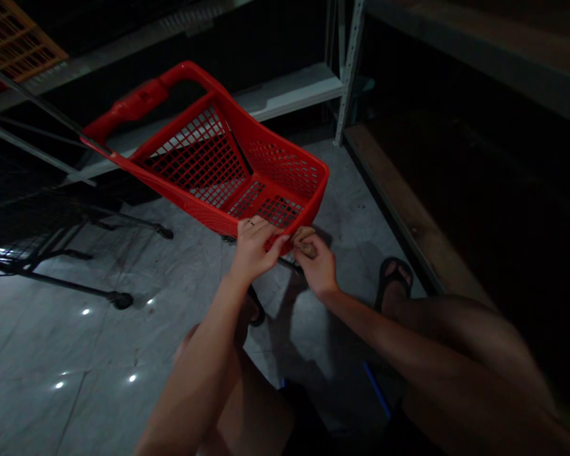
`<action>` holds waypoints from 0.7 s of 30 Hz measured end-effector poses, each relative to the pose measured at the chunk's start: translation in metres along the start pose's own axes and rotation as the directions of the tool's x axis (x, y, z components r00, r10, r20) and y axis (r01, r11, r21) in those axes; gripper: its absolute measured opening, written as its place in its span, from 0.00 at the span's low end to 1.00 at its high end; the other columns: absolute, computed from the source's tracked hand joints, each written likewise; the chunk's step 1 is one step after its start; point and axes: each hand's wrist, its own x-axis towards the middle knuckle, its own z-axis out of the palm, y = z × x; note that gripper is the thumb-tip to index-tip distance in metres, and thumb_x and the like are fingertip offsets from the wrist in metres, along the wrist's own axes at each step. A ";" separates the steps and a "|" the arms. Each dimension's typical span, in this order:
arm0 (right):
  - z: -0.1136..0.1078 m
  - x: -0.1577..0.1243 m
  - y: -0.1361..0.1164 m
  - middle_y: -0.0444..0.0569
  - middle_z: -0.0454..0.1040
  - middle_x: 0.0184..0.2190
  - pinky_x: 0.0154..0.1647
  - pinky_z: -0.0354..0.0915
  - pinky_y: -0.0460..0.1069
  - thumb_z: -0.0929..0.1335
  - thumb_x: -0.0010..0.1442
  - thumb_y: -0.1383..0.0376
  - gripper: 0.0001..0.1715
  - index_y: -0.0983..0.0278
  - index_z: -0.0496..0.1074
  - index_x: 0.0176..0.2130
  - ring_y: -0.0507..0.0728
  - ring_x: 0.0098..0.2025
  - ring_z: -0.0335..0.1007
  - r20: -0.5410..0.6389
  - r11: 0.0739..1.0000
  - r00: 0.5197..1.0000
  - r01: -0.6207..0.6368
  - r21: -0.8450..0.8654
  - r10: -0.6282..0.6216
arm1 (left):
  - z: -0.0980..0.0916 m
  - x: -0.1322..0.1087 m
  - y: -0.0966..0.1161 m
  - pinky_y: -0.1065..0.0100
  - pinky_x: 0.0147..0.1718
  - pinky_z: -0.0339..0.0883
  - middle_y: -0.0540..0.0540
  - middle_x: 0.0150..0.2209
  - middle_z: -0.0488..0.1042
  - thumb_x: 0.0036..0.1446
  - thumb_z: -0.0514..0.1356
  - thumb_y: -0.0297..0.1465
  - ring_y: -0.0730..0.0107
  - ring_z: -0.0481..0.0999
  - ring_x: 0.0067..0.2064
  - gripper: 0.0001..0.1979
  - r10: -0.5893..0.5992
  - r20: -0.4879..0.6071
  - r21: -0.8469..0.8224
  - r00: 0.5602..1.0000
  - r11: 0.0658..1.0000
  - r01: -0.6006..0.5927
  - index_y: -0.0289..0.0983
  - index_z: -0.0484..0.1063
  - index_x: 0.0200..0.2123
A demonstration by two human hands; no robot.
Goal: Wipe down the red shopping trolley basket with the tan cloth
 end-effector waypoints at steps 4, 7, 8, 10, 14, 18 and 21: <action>0.005 0.005 0.017 0.41 0.74 0.28 0.30 0.75 0.56 0.75 0.50 0.53 0.13 0.53 0.70 0.31 0.58 0.30 0.74 -0.011 0.955 0.972 -0.228 0.191 0.234 | -0.001 0.000 0.000 0.57 0.44 0.61 0.48 0.30 0.79 0.68 0.62 0.36 0.62 0.76 0.37 0.10 -0.006 0.006 0.006 1.000 1.000 0.006 0.39 0.79 0.35; -0.006 0.053 0.033 0.42 0.77 0.33 0.29 0.73 0.51 0.74 0.47 0.58 0.16 0.55 0.69 0.36 0.55 0.31 0.74 -0.222 0.910 0.899 -0.317 0.267 0.378 | 0.001 0.000 0.000 0.57 0.45 0.61 0.48 0.31 0.80 0.69 0.62 0.36 0.62 0.76 0.38 0.10 0.004 0.017 0.013 1.000 1.000 -0.004 0.39 0.79 0.36; -0.012 0.075 0.038 0.42 0.77 0.35 0.31 0.73 0.51 0.73 0.48 0.59 0.16 0.56 0.67 0.37 0.54 0.32 0.75 -0.262 0.904 0.881 -0.320 0.284 0.394 | 0.002 0.000 0.001 0.57 0.45 0.61 0.48 0.31 0.80 0.69 0.62 0.36 0.62 0.76 0.39 0.10 0.012 0.019 0.014 1.000 1.000 -0.013 0.39 0.79 0.37; -0.021 0.116 0.044 0.39 0.74 0.32 0.31 0.72 0.49 0.71 0.48 0.63 0.15 0.56 0.64 0.35 0.52 0.30 0.72 -0.336 0.874 0.822 -0.354 0.332 0.460 | 0.004 0.002 0.004 0.57 0.45 0.61 0.48 0.32 0.80 0.71 0.61 0.37 0.62 0.76 0.38 0.10 0.035 0.017 0.015 0.999 0.999 -0.036 0.39 0.79 0.38; -0.022 0.144 0.044 0.35 0.69 0.27 0.27 0.65 0.46 0.71 0.47 0.66 0.14 0.56 0.63 0.33 0.50 0.27 0.66 -0.362 0.908 0.845 -0.297 0.295 0.394 | 0.012 0.010 0.015 0.57 0.46 0.62 0.47 0.34 0.81 0.73 0.60 0.39 0.61 0.77 0.40 0.13 0.023 0.053 0.065 0.998 0.998 -0.027 0.39 0.79 0.40; -0.012 0.090 0.026 0.35 0.68 0.26 0.26 0.63 0.46 0.72 0.48 0.64 0.13 0.57 0.63 0.31 0.49 0.25 0.63 -0.279 0.922 0.899 -0.257 0.291 0.339 | 0.025 0.026 0.023 0.56 0.46 0.63 0.46 0.36 0.82 0.74 0.60 0.41 0.58 0.78 0.43 0.13 -0.044 0.122 0.153 0.992 0.988 0.025 0.40 0.79 0.40; -0.009 0.045 0.009 0.37 0.68 0.25 0.24 0.62 0.47 0.72 0.47 0.65 0.12 0.56 0.65 0.31 0.51 0.24 0.63 -0.062 0.884 0.922 -0.346 0.315 0.383 | 0.037 0.040 0.026 0.55 0.47 0.64 0.45 0.39 0.83 0.74 0.59 0.41 0.56 0.78 0.46 0.14 -0.096 0.117 0.183 0.988 0.980 0.074 0.40 0.79 0.40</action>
